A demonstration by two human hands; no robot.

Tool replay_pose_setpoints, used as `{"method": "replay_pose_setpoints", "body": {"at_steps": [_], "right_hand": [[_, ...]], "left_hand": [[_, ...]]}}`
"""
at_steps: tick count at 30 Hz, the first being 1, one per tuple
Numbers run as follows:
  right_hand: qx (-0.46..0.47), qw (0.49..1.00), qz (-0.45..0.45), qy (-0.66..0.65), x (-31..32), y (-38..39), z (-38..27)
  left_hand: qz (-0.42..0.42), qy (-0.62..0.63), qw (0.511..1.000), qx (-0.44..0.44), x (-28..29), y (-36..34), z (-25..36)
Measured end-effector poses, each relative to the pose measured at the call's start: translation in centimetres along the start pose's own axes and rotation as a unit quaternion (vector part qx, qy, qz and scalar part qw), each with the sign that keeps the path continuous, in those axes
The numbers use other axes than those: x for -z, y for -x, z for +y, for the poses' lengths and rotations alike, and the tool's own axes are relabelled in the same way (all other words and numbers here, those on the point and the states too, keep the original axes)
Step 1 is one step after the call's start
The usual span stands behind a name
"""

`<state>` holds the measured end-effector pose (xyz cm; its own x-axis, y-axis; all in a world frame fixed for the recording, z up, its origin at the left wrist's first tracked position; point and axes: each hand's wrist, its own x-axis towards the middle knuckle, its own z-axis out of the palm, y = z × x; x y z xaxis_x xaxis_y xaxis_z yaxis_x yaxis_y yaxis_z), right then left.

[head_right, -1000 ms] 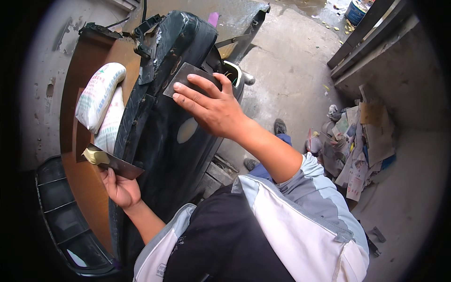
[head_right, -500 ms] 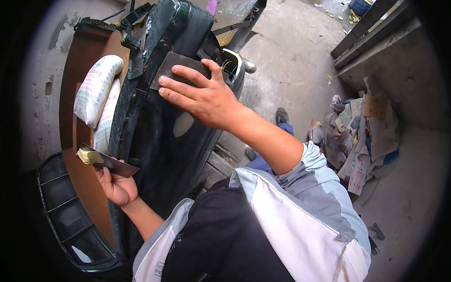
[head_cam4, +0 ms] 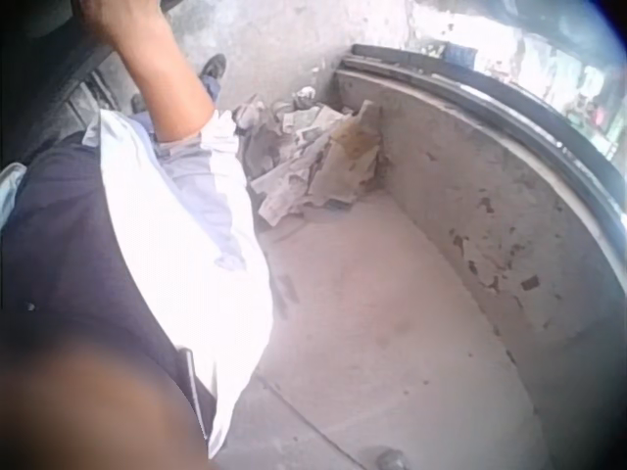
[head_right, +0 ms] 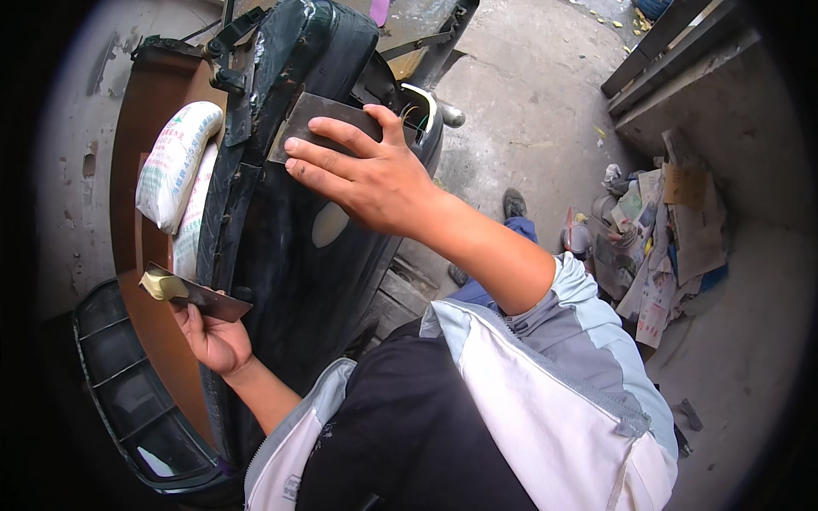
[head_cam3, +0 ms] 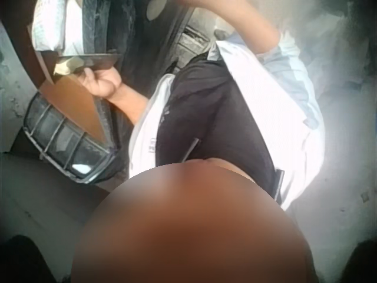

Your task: The person applies body filler to a black car bumper using a metal putty knife, spreading and smoothing the compound across several areas. The person works on different sections of the bumper, including the lower edge and a curved area near the headlight.

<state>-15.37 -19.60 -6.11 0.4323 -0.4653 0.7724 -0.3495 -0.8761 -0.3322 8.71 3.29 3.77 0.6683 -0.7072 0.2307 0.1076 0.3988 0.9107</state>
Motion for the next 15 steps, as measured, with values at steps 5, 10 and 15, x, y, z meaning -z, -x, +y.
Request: {"method": "replay_pose_setpoints", "body": {"at_steps": [5,10,15], "right_hand": [[-0.004,1.0,0.004,-0.005,-0.4,-0.4,-0.1],[0.003,1.0,-0.013,0.004,-0.9,0.9,0.3],[-0.011,1.0,0.012,0.002,-0.2,1.2,0.7]], "left_hand": [[-0.023,-0.003,1.0,-0.002,-0.1,-0.1,0.1],[-0.057,-0.009,0.998,0.001,-0.6,-0.1,0.3],[-0.081,-0.017,0.997,0.0,-1.1,-0.2,0.4]]}}
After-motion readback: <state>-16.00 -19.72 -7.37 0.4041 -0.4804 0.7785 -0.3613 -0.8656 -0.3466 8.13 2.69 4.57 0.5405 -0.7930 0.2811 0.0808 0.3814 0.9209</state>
